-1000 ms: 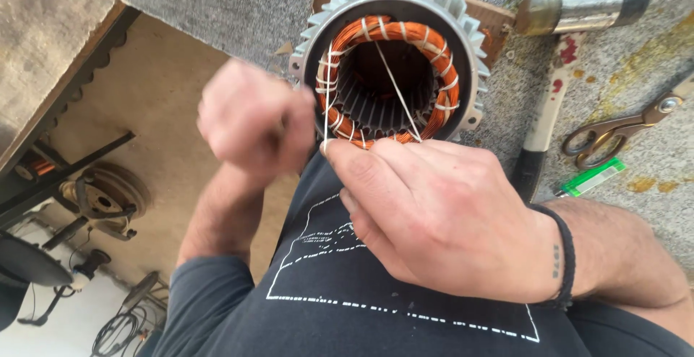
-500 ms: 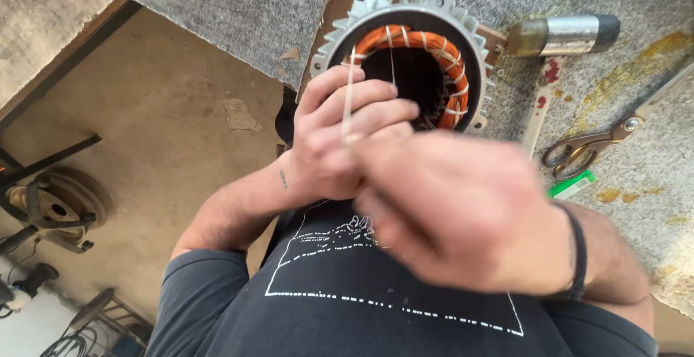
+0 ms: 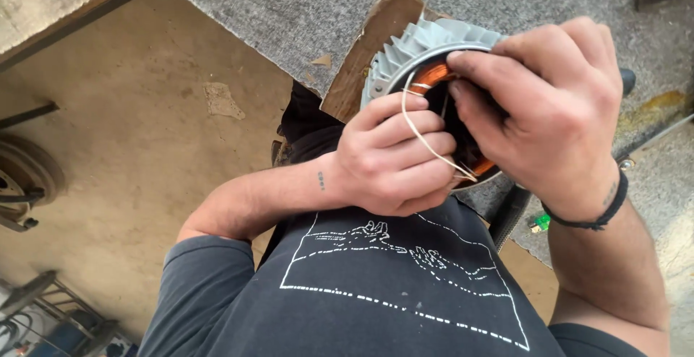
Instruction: The person winds white string around the copper coils of a motor stator to secure them. They use a hammer to tap the string into place and scissors to cut the string. The person continues wrapping and securing the coils throughout the video.
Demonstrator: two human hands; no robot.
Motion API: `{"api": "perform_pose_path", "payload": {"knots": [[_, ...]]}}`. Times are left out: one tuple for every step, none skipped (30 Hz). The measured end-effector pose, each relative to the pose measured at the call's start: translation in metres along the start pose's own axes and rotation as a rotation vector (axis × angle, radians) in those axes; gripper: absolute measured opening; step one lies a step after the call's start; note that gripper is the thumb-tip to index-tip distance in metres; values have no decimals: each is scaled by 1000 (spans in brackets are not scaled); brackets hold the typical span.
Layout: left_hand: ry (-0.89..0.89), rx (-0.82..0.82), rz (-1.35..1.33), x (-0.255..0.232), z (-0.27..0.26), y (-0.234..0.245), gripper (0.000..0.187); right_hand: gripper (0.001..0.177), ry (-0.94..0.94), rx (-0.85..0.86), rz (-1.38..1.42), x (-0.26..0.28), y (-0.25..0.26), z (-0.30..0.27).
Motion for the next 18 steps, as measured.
{"api": "perform_pose_path", "payload": {"knots": [[-3,3,-1,0,0,0,8,20,18,-3,-3,1,0,3],[-6,5,-3,-1,1,0,9,18,36,-6,-7,2,0,6],[-4,6,-5,-1,1,1,9,18,35,-4,-7,2,-1,5],[-3,10,-5,0,2,1,9,19,3,-8,53,-1,-2,4],[-8,14,-8,0,3,1,9,21,-32,-16,109,-3,-2,2],[-11,13,-13,1,4,1,9,21,-35,-17,106,-3,-2,3],[0,7,-38,2,4,1,9,21,-27,-19,87,-2,-2,3],[12,0,-63,2,4,0,11,21,-19,-20,68,-1,-1,3],[8,0,-65,1,7,2,11,21,-22,-23,65,-1,-2,2],[63,0,-110,1,10,4,15,21,-27,-29,81,-1,-2,2],[117,-1,-152,2,13,6,19,21,-29,-37,98,-1,-2,1],[112,-1,-150,0,16,8,19,21,-28,-42,96,0,-2,2],[164,8,-173,0,19,9,21,21,-35,-51,113,1,-2,2],[217,18,-195,0,22,10,23,21,-42,-60,130,1,-2,2],[208,18,-193,0,23,10,23,21,-41,-68,126,1,-2,4],[198,13,-178,1,25,10,24,20,-42,-78,144,0,-2,5],[192,13,-170,0,25,10,26,20,-52,-84,165,0,-2,5],[187,18,-176,1,23,7,26,20,-60,-89,163,-1,-2,4]]}}
Point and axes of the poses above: each hand's wrist, its own z-axis towards the middle knuckle, its own y-axis out of the back of the hand, x = y × z, the point moved 4 cm from there along z, towards the middle knuckle, and after that the axes turned 14 degrees about z, right-handed, at the moved point
